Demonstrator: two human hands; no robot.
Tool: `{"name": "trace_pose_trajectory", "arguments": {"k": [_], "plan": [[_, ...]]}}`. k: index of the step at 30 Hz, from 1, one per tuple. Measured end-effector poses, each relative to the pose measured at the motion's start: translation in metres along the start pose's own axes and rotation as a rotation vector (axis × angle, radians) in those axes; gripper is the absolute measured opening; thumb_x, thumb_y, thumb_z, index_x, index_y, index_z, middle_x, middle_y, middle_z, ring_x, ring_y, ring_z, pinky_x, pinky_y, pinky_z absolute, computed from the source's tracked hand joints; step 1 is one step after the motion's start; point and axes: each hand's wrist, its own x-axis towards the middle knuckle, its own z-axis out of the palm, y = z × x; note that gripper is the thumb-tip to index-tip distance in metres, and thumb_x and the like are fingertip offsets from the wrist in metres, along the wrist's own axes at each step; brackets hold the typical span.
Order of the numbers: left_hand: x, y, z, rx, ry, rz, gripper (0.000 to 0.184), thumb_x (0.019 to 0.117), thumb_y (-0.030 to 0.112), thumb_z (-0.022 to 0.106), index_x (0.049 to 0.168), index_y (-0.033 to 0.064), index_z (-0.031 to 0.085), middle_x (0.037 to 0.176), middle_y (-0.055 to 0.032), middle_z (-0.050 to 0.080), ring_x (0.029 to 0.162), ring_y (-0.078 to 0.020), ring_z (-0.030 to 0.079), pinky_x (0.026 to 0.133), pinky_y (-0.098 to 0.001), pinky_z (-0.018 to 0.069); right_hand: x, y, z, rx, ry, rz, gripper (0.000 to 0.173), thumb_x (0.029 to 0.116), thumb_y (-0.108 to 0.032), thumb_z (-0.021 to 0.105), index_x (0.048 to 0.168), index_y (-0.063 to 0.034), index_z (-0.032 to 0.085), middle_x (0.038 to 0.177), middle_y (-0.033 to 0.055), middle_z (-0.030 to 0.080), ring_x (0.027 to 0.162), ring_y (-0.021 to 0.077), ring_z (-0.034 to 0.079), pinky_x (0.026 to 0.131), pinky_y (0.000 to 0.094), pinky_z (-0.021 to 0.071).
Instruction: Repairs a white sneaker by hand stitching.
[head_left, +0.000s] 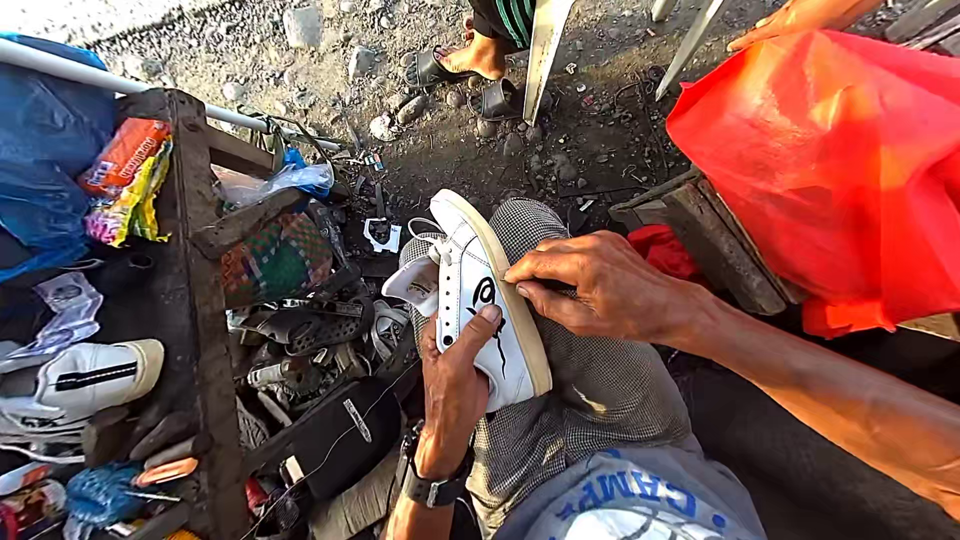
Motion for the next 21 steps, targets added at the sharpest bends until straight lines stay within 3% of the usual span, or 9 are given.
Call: {"name": "trace_pose_trajectory", "arguments": {"k": [4,9,14,17,19,21], "plan": [[-0.001,-0.002,0.003,-0.005,-0.002,-0.012,0.020,0.0826,0.000,0.066,0.102,0.0007,0.065,0.088,-0.0054,0.075,0.081,-0.0126,0.073,0.075,-0.0317,0.0629,0.010,-0.002,-0.009,-0.086,-0.103,-0.036,0.022,0.0982,-0.022,0.054,0.100,-0.0159,0.075,0.078,-0.0020,0.068,0.068,0.0101,0.064,0.058,0.0312,0.0481],[0.003,0.000,0.001,-0.051,-0.049,-0.057,0.020,0.0867,-0.004,0.063,0.106,-0.0013,0.067,0.089,-0.0050,0.074,0.081,-0.0123,0.072,0.076,-0.0326,0.0617,0.030,-0.005,-0.014,-0.232,-0.147,-0.082,0.020,0.0939,-0.026,0.053,0.088,-0.0164,0.070,0.068,0.0006,0.063,0.060,0.0192,0.064,0.050,0.0430,0.0476],[0.009,0.001,-0.005,-0.024,-0.130,0.003,0.018,0.0898,-0.001,0.062,0.107,-0.0023,0.067,0.091,-0.0028,0.072,0.084,-0.0086,0.070,0.079,-0.0306,0.0595,0.049,-0.006,-0.001,-0.325,-0.097,-0.179,0.020,0.0865,-0.028,0.052,0.074,-0.0151,0.061,0.054,0.0001,0.049,0.045,0.0203,0.054,0.039,0.0413,0.0375],[0.008,0.010,-0.011,0.037,-0.227,0.008,0.022,0.0917,0.004,0.065,0.112,-0.0033,0.065,0.095,-0.0051,0.071,0.086,-0.0096,0.069,0.082,-0.0317,0.0585,0.050,-0.008,-0.010,-0.324,-0.171,-0.181,0.019,0.0883,-0.026,0.056,0.081,-0.0114,0.065,0.059,0.0050,0.055,0.048,0.0255,0.057,0.040,0.0458,0.0407],[0.008,0.024,-0.024,0.114,-0.386,0.007,0.034,0.0924,0.007,0.069,0.123,-0.0053,0.061,0.103,-0.0102,0.071,0.092,-0.0134,0.070,0.087,-0.0348,0.0588,0.051,-0.016,-0.025,-0.328,-0.294,-0.149,0.018,0.0949,-0.021,0.060,0.092,-0.0063,0.069,0.071,0.0135,0.065,0.058,0.0340,0.066,0.048,0.0532,0.0480],[0.006,0.034,-0.044,0.207,-0.503,-0.004,0.034,0.0910,0.007,0.073,0.121,-0.0056,0.062,0.101,-0.0115,0.072,0.090,-0.0144,0.071,0.085,-0.0353,0.0599,0.050,-0.022,-0.033,-0.349,-0.355,-0.138,0.019,0.0993,-0.019,0.061,0.101,-0.0032,0.071,0.083,0.0189,0.071,0.070,0.0392,0.070,0.056,0.0572,0.0532]]}}
